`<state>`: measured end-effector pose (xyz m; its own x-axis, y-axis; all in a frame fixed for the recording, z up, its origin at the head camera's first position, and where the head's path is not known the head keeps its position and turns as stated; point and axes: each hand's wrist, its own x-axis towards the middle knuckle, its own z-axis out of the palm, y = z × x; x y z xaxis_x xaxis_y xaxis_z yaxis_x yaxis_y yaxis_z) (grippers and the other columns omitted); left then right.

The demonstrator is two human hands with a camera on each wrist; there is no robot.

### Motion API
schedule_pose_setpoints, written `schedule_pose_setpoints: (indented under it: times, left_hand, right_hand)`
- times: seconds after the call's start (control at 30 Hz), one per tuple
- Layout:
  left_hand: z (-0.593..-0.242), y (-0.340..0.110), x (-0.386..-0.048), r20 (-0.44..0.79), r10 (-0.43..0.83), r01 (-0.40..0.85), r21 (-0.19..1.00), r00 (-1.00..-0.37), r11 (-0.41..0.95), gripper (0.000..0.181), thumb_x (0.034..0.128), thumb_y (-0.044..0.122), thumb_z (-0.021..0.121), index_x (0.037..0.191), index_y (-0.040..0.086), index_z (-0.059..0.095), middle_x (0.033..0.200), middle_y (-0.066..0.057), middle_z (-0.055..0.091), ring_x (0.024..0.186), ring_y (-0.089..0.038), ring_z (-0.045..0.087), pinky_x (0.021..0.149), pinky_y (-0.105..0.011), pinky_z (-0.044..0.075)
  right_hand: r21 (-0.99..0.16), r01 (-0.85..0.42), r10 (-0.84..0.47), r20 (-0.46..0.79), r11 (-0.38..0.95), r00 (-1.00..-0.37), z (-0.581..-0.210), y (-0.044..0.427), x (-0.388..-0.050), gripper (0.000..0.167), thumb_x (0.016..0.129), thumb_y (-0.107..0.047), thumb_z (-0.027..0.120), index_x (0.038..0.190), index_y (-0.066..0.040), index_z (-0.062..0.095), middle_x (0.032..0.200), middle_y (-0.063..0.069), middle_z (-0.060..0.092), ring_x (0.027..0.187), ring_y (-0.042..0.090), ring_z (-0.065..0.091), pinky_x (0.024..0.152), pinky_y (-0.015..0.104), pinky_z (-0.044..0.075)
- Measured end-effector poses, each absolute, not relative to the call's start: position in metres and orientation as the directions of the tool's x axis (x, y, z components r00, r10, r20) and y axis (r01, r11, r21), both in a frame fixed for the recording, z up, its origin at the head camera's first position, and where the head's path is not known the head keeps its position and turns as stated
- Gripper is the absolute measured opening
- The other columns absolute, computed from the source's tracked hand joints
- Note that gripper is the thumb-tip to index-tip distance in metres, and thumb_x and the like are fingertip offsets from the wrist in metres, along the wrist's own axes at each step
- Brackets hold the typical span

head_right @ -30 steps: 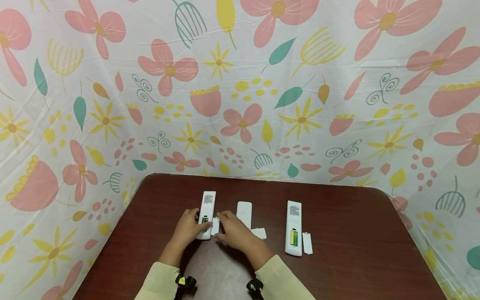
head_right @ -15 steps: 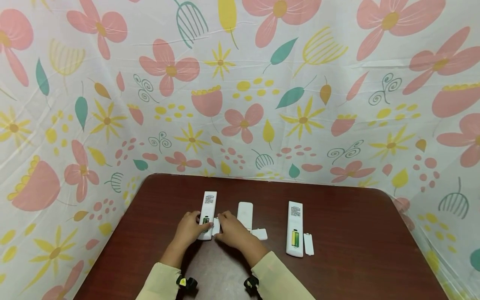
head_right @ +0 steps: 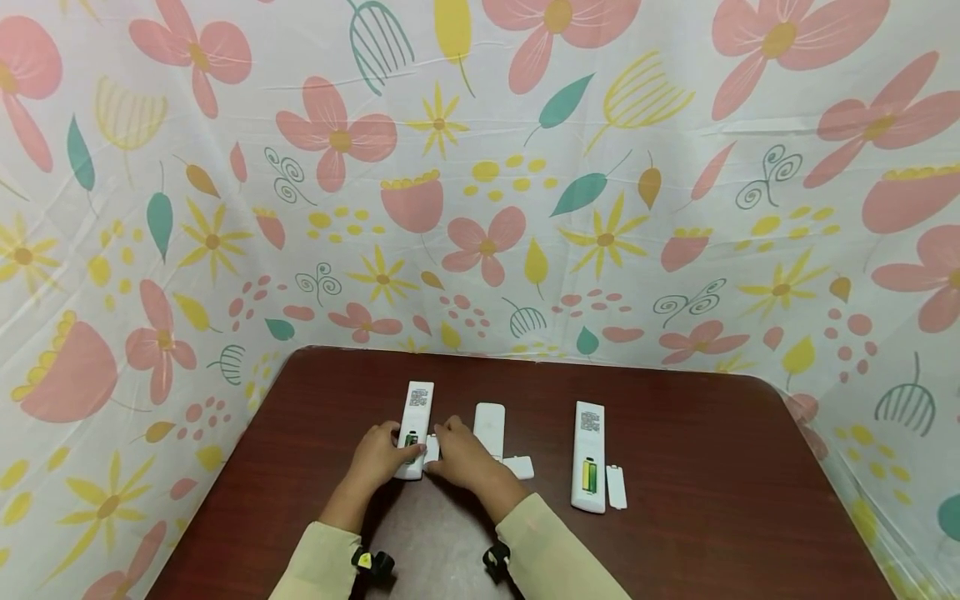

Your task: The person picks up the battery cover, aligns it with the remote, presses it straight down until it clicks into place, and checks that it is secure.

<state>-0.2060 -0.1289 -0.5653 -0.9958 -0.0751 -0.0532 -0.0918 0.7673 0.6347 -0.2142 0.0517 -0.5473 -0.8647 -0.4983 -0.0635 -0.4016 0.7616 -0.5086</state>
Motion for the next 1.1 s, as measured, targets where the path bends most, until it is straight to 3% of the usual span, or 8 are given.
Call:
schedule_pose_setpoints:
  times: [0.33,0.67,1.1]
  left_hand:
    - [-0.565,-0.127,-0.205,-0.071,-0.079,-0.106,0.640,-0.994,0.761,0.055,0.0793,0.040,0.085,0.106,-0.003,0.063,0.090,-0.013,0.060,0.076,-0.023,0.056,0.066,-0.037,0.048]
    - [-0.566,-0.128,-0.204,-0.089,-0.087,-0.124,0.664,-0.992,0.737,0.048,0.0796,0.040,0.084,0.092,0.000,0.061,0.078,-0.008,0.059,0.067,-0.020,0.054,0.059,-0.032,0.044]
    - [-0.567,-0.128,-0.203,-0.112,-0.078,-0.135,0.703,-0.991,0.699,0.045,0.0834,0.038,0.081,0.098,0.002,0.058,0.076,-0.007,0.062,0.064,-0.019,0.056,0.055,-0.031,0.043]
  right_hand:
    - [-0.483,-0.440,-0.507,-0.010,0.757,-0.862,-0.555,0.051,-0.217,0.070,0.083,-0.027,0.084,0.138,0.006,0.056,0.120,0.016,0.056,0.102,0.026,0.062,0.090,0.040,0.054]
    - [-0.492,-0.445,-0.505,0.012,0.748,-0.863,-0.560,0.052,-0.216,0.065,0.083,-0.029,0.084,0.134,0.003,0.060,0.121,0.016,0.056,0.106,0.028,0.063,0.093,0.041,0.054]
    - [-0.540,-0.405,-0.486,-0.009,0.738,-0.874,-0.558,0.051,-0.215,0.063,0.084,-0.027,0.083,0.135,0.002,0.059,0.122,0.015,0.056,0.107,0.029,0.063,0.093,0.043,0.054]
